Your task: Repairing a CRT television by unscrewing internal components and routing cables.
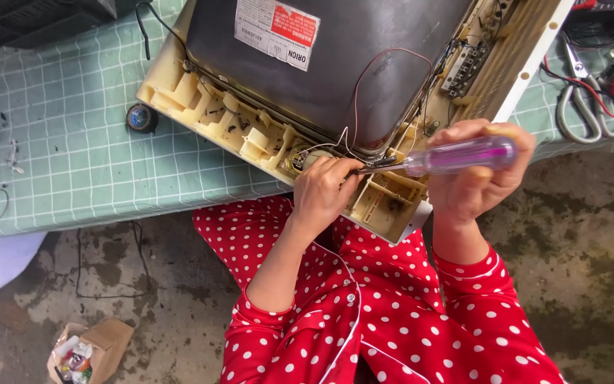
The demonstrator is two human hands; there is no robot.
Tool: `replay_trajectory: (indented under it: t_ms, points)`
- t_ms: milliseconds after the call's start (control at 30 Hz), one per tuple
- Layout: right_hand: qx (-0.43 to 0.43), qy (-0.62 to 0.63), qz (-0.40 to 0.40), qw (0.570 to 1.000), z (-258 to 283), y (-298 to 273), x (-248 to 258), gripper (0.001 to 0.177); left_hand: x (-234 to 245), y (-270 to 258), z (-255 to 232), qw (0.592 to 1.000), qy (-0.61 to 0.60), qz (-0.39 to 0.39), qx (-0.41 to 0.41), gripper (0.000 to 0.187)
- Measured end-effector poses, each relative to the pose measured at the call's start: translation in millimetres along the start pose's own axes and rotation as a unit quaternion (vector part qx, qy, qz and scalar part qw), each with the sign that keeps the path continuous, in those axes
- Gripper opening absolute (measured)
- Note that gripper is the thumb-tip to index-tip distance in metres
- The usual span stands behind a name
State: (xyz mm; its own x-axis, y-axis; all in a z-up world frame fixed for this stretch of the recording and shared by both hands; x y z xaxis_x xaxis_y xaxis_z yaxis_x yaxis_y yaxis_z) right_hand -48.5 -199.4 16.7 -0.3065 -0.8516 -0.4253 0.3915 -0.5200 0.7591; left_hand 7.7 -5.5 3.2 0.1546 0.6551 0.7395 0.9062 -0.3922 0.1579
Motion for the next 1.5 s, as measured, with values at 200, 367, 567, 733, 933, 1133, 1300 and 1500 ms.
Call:
replay_trajectory:
  t_ms: [200,367,567,733,933,1133,1300,1500]
  points:
    - [-0.050,0.150,-0.141,0.977,25.8,6.8,7.5,0.046,10.1,-17.5,-8.3,0.987,-0.148,-0.002,-0.064,0.019]
    - [-0.012,0.214,-0.114,0.970,52.5,13.0,32.6,0.055,43.6,-39.0,-34.5,0.974,-0.212,-0.002,-0.077,0.019]
    - [0.018,0.263,-0.077,0.962,88.0,5.8,33.5,0.051,52.5,-65.8,-40.2,0.975,-0.206,-0.019,-0.081,0.021]
    - [0.037,0.277,-0.080,0.957,99.4,6.8,16.1,0.034,51.4,-85.3,-41.0,0.972,-0.207,-0.033,-0.103,0.029]
    - [0.023,0.316,0.010,0.948,115.8,7.6,9.8,0.042,49.8,-101.0,-40.5,0.974,-0.192,-0.007,-0.121,0.037]
    - [0.033,0.328,0.000,0.944,132.1,7.3,7.1,0.037,48.8,-110.3,-46.1,0.972,-0.187,-0.021,-0.142,0.036]
    - [0.030,0.315,0.029,0.948,145.3,7.1,12.4,0.035,48.4,-117.0,-53.0,0.968,-0.188,-0.015,-0.167,0.041]
    - [0.055,0.328,0.034,0.943,156.4,6.7,13.5,0.036,49.4,-125.0,-58.2,0.967,-0.192,-0.014,-0.170,0.038]
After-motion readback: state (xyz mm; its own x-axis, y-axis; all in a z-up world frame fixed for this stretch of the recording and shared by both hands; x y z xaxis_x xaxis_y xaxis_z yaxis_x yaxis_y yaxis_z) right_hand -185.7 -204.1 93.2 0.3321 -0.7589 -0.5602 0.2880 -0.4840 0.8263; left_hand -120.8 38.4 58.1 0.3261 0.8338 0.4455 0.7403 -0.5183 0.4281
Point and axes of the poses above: each hand's wrist, its own y-axis towards the middle knuckle, its own x-axis out of the back of the hand, z = x × y, the point moved 1 cm from there along y, towards the middle knuckle, and after that the axes turned 15 degrees about x, right-handed, at the moved point
